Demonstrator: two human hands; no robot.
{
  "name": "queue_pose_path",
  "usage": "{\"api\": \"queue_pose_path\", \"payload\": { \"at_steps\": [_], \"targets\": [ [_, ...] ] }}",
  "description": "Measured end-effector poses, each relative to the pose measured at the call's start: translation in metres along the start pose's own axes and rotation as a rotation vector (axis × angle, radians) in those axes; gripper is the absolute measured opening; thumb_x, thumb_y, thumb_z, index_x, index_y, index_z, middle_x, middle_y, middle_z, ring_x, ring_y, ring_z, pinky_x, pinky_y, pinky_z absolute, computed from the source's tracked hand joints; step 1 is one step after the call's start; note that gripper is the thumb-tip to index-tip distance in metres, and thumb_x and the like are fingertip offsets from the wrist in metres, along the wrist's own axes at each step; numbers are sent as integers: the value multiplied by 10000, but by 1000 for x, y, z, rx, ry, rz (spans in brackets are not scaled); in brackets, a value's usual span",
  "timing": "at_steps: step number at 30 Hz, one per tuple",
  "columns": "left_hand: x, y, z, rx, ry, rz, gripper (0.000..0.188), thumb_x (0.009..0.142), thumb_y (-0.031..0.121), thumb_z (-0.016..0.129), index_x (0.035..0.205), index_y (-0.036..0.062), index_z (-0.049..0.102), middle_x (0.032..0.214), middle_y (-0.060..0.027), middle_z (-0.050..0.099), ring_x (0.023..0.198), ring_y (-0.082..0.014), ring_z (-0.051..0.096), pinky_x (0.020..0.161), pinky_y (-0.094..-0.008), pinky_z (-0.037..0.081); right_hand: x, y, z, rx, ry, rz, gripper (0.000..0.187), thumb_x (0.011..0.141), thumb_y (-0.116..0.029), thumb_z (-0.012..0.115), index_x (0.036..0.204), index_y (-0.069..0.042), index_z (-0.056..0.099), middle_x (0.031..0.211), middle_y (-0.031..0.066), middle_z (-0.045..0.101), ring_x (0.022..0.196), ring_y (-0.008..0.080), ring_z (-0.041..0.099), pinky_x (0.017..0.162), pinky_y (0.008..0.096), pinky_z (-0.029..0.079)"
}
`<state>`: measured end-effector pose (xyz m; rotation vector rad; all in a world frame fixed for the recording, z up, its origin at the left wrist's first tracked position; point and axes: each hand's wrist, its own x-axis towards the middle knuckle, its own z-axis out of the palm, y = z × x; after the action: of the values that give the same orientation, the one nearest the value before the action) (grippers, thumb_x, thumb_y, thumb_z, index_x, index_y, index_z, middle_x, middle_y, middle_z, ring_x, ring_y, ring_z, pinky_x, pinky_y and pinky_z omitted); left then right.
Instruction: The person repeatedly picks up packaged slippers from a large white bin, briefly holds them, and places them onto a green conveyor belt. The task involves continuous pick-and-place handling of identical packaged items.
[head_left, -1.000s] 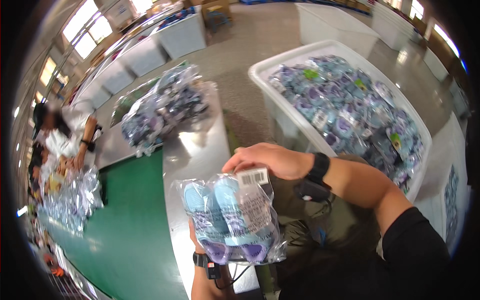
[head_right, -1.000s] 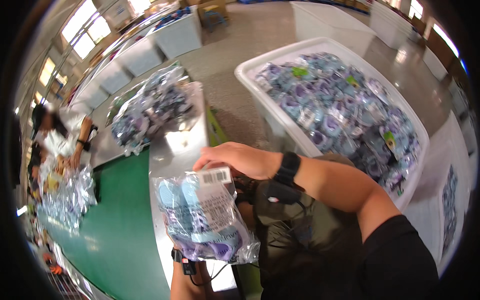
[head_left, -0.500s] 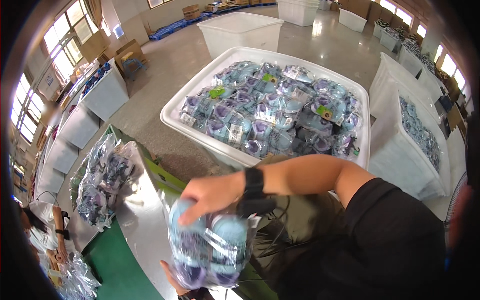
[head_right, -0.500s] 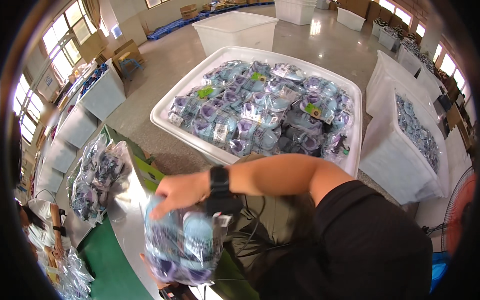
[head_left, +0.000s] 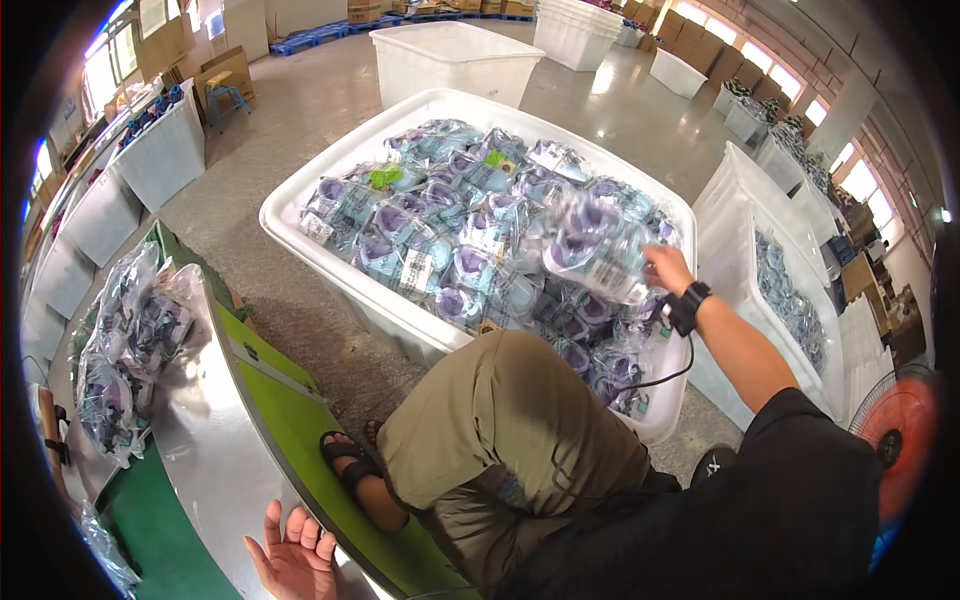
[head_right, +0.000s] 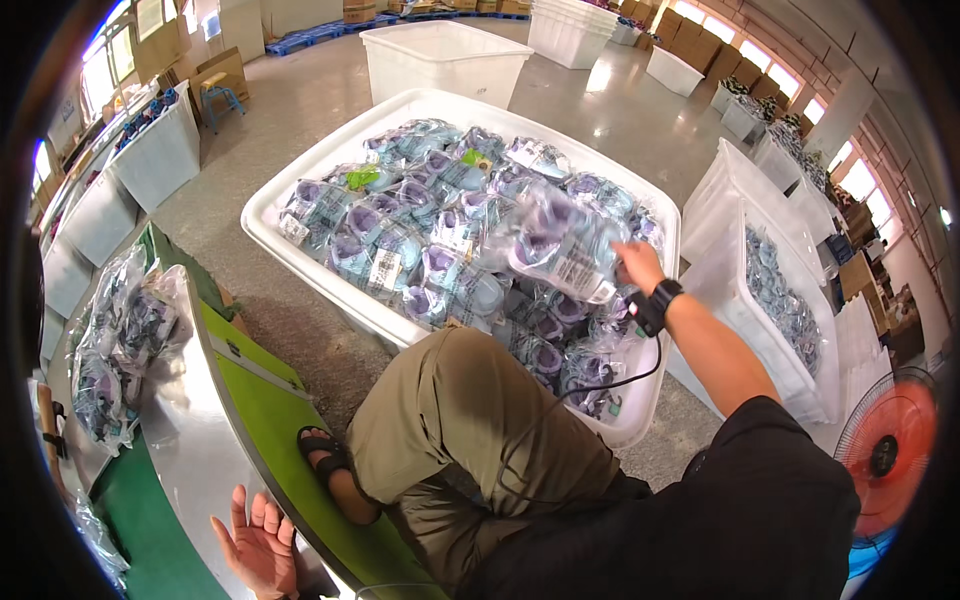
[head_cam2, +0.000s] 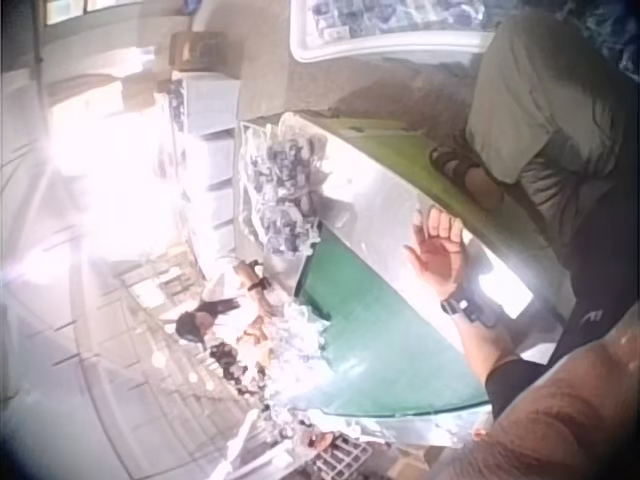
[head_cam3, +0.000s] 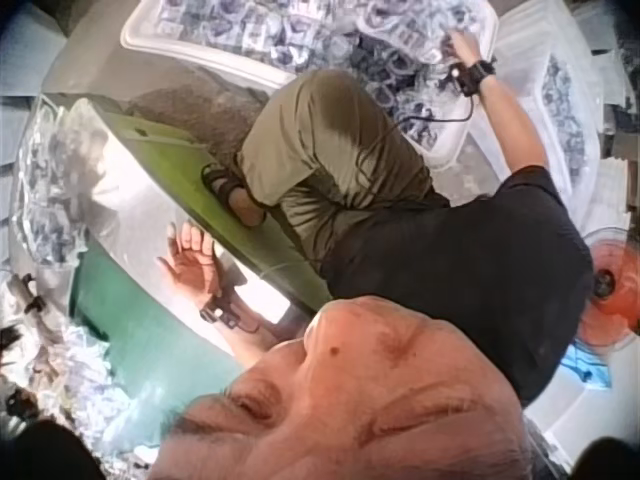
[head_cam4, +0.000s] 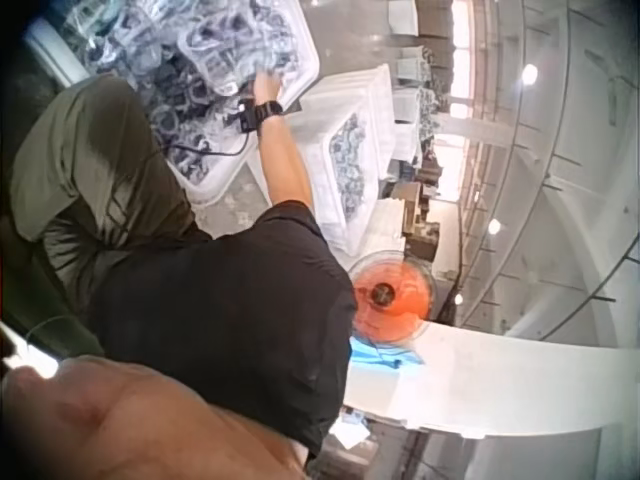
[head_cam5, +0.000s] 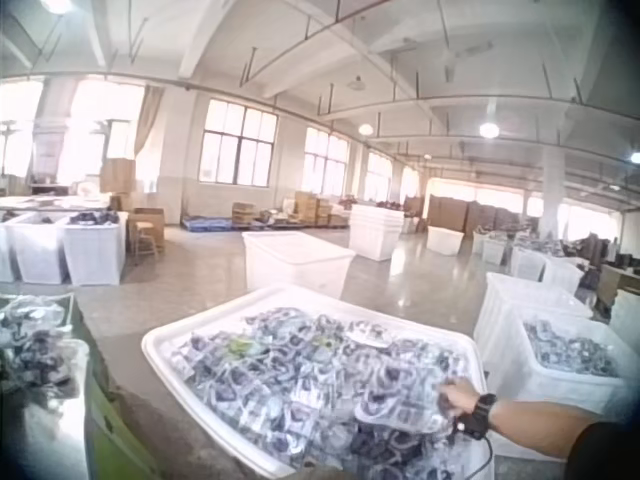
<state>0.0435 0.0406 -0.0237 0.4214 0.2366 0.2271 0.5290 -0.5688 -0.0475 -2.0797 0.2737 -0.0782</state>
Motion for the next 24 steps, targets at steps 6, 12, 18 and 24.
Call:
{"api": "queue_pose_path", "payload": {
  "at_steps": [6, 12, 18, 24],
  "targets": [
    [-6, 6, 0, 16, 40, 23, 692, 1018, 527, 529, 1482, 17, 456, 1355, -243, 597, 1249, -366, 577, 1110, -543, 437, -71, -9, 56, -612, -96, -674, 605, 815, -295, 817, 1326, -66, 589, 1296, 191, 585, 1227, 384, 560, 1055, 451, 452],
    [-5, 3, -13, 71, 71, 68, 707, 1032, 544, 480, 1504, 23, 407, 1361, -268, 589, 1255, -386, 592, 1026, -548, 519, -90, -5, 113, -1101, -356, -775, 808, 765, -319, 850, 1464, -161, 477, 1509, 154, 403, 1420, 354, 385, 1115, 509, 370],
    [-1, -5, 11, 138, 161, 148, 602, 1083, 502, 388, 1445, 24, 439, 1256, -257, 666, 1147, -368, 684, 920, -539, 609, -57, -1, 124, -1141, -244, -595, 780, 743, -283, 858, 1393, -122, 457, 1371, 128, 471, 1314, 340, 466, 990, 483, 473],
    [-3, -4, 9, 127, 179, 136, 610, 1083, 509, 382, 1452, 26, 431, 1248, -255, 671, 1122, -359, 693, 906, -541, 609, -44, -3, 134, -1090, 18, -444, 658, 783, -308, 847, 1281, -82, 481, 1272, 129, 494, 1259, 333, 489, 977, 458, 515]
  ]
}}
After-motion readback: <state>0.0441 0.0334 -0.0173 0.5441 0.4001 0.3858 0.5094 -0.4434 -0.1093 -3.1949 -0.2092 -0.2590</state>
